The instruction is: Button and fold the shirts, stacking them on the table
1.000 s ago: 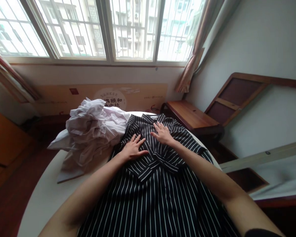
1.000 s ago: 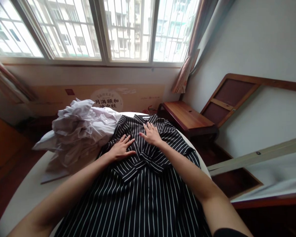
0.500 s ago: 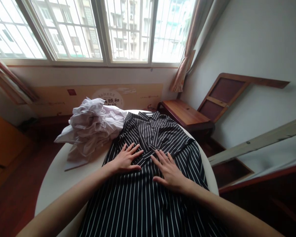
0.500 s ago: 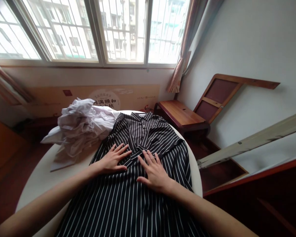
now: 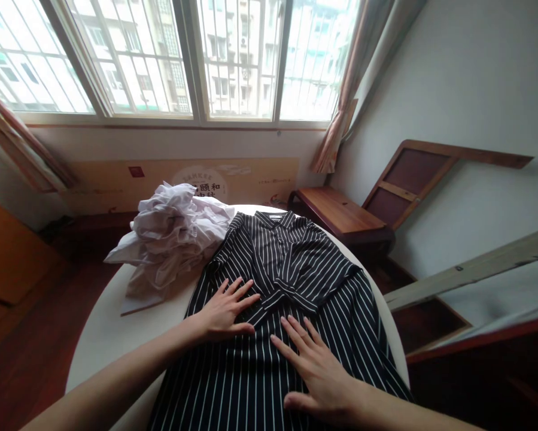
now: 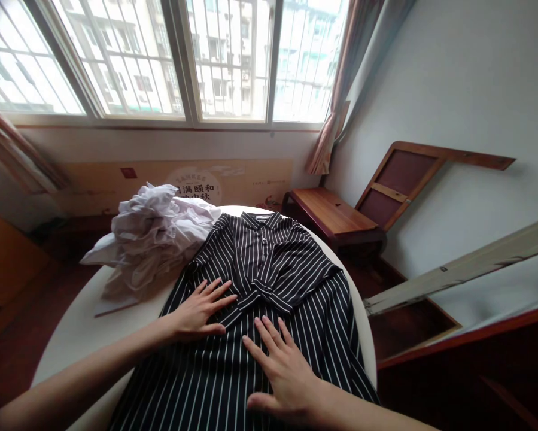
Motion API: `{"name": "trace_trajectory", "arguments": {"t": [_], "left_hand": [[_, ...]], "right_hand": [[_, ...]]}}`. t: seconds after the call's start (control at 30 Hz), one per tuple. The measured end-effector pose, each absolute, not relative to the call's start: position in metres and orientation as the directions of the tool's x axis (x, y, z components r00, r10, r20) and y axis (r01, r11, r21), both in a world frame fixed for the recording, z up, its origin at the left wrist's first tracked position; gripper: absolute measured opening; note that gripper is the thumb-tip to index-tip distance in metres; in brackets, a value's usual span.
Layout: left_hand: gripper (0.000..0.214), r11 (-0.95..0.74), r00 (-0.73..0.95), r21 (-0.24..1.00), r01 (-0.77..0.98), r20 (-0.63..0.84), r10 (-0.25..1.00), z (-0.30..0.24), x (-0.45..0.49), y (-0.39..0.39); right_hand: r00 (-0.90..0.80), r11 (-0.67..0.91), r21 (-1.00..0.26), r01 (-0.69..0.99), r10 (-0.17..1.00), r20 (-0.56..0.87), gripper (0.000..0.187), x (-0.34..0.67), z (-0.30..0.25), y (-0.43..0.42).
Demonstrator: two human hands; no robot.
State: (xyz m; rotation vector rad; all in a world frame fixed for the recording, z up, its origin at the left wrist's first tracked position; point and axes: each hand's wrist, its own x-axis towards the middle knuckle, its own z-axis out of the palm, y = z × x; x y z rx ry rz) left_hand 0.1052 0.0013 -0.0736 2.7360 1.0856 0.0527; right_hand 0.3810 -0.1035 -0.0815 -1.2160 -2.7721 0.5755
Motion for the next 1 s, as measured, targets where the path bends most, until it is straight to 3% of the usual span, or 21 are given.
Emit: {"name": "trace_trajectory", "arguments": {"t": [0.13,0.2,0.33,0.4,0.53,0.77,0.87,1.0], "left_hand": [[0.051,-0.5,0.461,0.137,0.855,0.24,0.854,-0.043,0.104,0.044],[0.047,-0.346,0.309,0.075,0.935,0.307,0.9,-0.027,0.107,0.075],[0.044,-0.289,0.297,-0.07,0.955,0.15,0.943,-0.01,0.118,0.13],[0.039,-0.344,0.352,-0.133,0.93,0.045,0.935,-0.006,0.123,0.149],[0.029,-0.458,0.456,-0.177,0.871,-0.054,0.888,-0.003,0.124,0.172],[0.026,-0.677,0.695,-0.305,0.67,-0.065,0.716,-0.004,0.114,0.196],[0.025,-0.693,0.724,-0.327,0.642,-0.037,0.689,-0.002,0.11,0.203],[0.023,-0.65,0.69,-0.333,0.682,0.0,0.724,0.006,0.103,0.209]], "right_hand": [[-0.729,0.696,-0.339,0.633,0.683,0.04,0.067,0.346,-0.065,-0.087],[-0.812,0.812,-0.277,0.513,0.564,0.149,0.058,0.316,-0.053,-0.075],[-0.964,0.992,-0.005,0.123,0.121,0.236,0.049,0.251,-0.037,-0.059],[-0.974,0.996,0.084,0.012,-0.008,0.228,0.046,0.226,-0.038,-0.057],[-0.978,0.986,0.16,-0.053,-0.084,0.191,0.043,0.195,-0.054,-0.058],[-0.982,0.991,0.028,-0.129,-0.132,0.132,0.032,0.17,-0.072,-0.054],[-0.974,0.978,-0.004,-0.207,-0.206,0.095,0.025,0.169,-0.069,-0.055],[-0.944,0.965,0.015,-0.263,-0.26,0.205,0.015,0.178,-0.052,-0.06]]}}
